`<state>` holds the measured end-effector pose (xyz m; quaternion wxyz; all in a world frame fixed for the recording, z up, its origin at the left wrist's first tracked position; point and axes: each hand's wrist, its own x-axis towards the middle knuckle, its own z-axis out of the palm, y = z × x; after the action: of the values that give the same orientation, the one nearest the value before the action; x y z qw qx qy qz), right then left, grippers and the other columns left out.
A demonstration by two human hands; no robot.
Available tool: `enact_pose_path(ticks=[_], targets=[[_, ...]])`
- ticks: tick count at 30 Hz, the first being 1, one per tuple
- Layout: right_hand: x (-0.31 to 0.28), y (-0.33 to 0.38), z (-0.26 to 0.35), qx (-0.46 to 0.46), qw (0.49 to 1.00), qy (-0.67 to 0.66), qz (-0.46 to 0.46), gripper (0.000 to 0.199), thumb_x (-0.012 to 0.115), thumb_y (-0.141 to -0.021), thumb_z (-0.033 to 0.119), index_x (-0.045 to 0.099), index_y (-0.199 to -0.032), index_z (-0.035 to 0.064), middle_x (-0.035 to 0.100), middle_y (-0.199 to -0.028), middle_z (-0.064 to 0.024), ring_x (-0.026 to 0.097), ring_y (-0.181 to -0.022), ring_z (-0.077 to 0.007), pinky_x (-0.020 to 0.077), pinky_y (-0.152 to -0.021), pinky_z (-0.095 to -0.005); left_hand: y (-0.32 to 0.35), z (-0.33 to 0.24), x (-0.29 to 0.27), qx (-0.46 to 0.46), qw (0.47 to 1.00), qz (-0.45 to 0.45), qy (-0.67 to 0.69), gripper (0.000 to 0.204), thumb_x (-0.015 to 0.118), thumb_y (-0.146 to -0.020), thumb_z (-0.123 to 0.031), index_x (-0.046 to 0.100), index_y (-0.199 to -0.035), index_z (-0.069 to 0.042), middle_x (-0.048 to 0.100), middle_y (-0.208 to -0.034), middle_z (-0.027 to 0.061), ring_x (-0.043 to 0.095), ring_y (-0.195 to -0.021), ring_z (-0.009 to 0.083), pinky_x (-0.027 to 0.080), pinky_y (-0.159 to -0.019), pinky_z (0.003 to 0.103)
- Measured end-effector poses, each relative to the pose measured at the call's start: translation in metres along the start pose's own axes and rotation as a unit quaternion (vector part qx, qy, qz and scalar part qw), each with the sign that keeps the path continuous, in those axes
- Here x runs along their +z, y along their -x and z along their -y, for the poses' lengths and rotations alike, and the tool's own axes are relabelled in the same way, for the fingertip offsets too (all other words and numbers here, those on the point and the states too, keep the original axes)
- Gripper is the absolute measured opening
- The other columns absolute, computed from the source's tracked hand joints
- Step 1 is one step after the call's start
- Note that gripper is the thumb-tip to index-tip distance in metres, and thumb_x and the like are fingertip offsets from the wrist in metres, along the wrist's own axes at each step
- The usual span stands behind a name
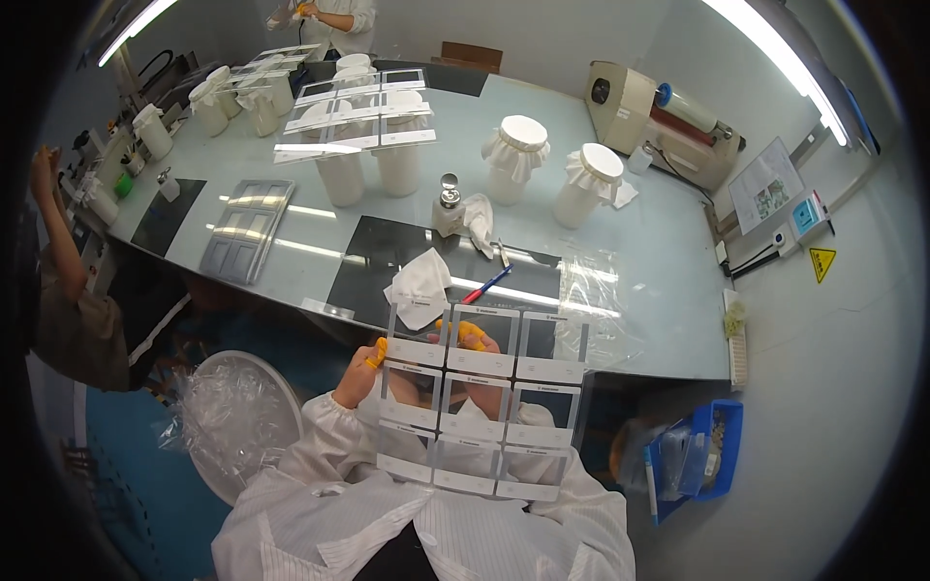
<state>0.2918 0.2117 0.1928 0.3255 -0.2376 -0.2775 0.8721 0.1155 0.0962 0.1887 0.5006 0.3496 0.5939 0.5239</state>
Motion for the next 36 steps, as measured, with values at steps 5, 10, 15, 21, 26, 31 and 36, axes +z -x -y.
enact_pose_path(ticks=[5, 10, 15, 21, 26, 31, 36], targets=[[-0.033, 0.003, -0.016, -0.113, 0.97, 0.215, 0.011, 0.028, 0.044, -0.087, 0.022, 0.046, -0.105, 0.0005, 0.055, -0.091, -0.0115, 0.056, -0.082, -0.0165, 0.0474, -0.073, -0.0282, -0.009, 0.014, 0.005, 0.071, 0.996, -0.012, 0.046, 0.031, 0.039, -0.09, -0.028, 0.053, -0.086, -0.001, 0.051, -0.082, 0.0031, 0.047, -0.074, 0.0081, 0.039, -0.069, 0.021], [-0.007, 0.014, 0.008, -0.054, 0.996, -0.062, -0.033, 0.028, 0.041, -0.088, 0.029, 0.049, -0.1, 0.0045, 0.054, -0.08, -0.0033, 0.055, -0.07, -0.0129, 0.0472, -0.063, -0.0246, -0.018, 0.045, -0.002, 0.163, 0.946, -0.152, 0.236, 0.025, 0.044, -0.088, -0.023, 0.055, -0.09, 0.0, 0.056, -0.082, 0.002, 0.052, -0.077, 0.0097, 0.041, -0.073, 0.022], [-0.06, 0.046, 0.087, 0.004, 0.988, -0.13, 0.082, 0.031, 0.049, -0.081, 0.043, 0.05, -0.078, 0.0122, 0.032, -0.053, 0.0029, 0.028, -0.042, -0.0062, 0.0236, -0.037, -0.0176, -0.026, 0.019, -0.09, 0.271, 0.834, -0.2, 0.436, 0.027, 0.045, -0.087, -0.023, 0.053, -0.099, 0.0, 0.058, -0.093, 0.0092, 0.056, -0.085, 0.019, 0.046, -0.077, 0.028], [-0.159, 0.109, 0.172, -0.187, 0.968, -0.113, -0.126, 0.021, 0.051, -0.084, 0.026, 0.049, -0.078, 0.0062, 0.024, -0.05, 0.0046, 0.022, -0.038, -0.0044, 0.0174, -0.03, -0.0167, 0.023, 0.05, -0.207, 0.393, 0.824, -0.185, 0.365, 0.033, 0.038, -0.089, -0.024, 0.047, -0.111, -0.001, 0.054, -0.105, 0.0119, 0.056, -0.087, 0.0202, 0.045, -0.083, 0.03], [-0.203, 0.121, 0.153, -0.286, 0.925, -0.152, -0.198, 0.022, 0.047, -0.086, 0.026, 0.052, -0.092, 0.0054, 0.03, -0.05, 0.0037, 0.027, -0.038, -0.006, 0.0229, -0.033, -0.017, 0.045, 0.059, -0.215, 0.417, 0.828, -0.157, 0.34, 0.034, 0.037, -0.089, -0.025, 0.045, -0.113, -0.002, 0.053, -0.106, 0.0136, 0.056, -0.085, 0.0203, 0.045, -0.084, 0.03], [-0.229, 0.112, 0.121, -0.269, 0.902, -0.057, -0.332, 0.015, 0.048, -0.085, 0.021, 0.053, -0.09, 0.0075, 0.044, -0.057, -0.0002, 0.042, -0.046, -0.0103, 0.0362, -0.043, -0.0233, 0.033, 0.043, -0.185, 0.294, 0.815, -0.243, 0.435, 0.031, 0.043, -0.086, -0.026, 0.058, -0.093, 0.0, 0.06, -0.081, 0.0109, 0.056, -0.072, 0.0202, 0.044, -0.081, 0.031], [-0.21, 0.118, 0.091, -0.202, 0.857, 0.001, -0.473, 0.021, 0.051, -0.083, 0.015, 0.05, -0.102, 0.0059, 0.052, -0.067, -0.0022, 0.048, -0.053, -0.0124, 0.0421, -0.052, -0.0245, 0.03, 0.046, -0.174, 0.235, 0.828, -0.294, 0.416, 0.029, 0.044, -0.086, -0.025, 0.057, -0.097, -0.002, 0.061, -0.09, 0.0107, 0.059, -0.074, 0.0204, 0.048, -0.075, 0.032]])
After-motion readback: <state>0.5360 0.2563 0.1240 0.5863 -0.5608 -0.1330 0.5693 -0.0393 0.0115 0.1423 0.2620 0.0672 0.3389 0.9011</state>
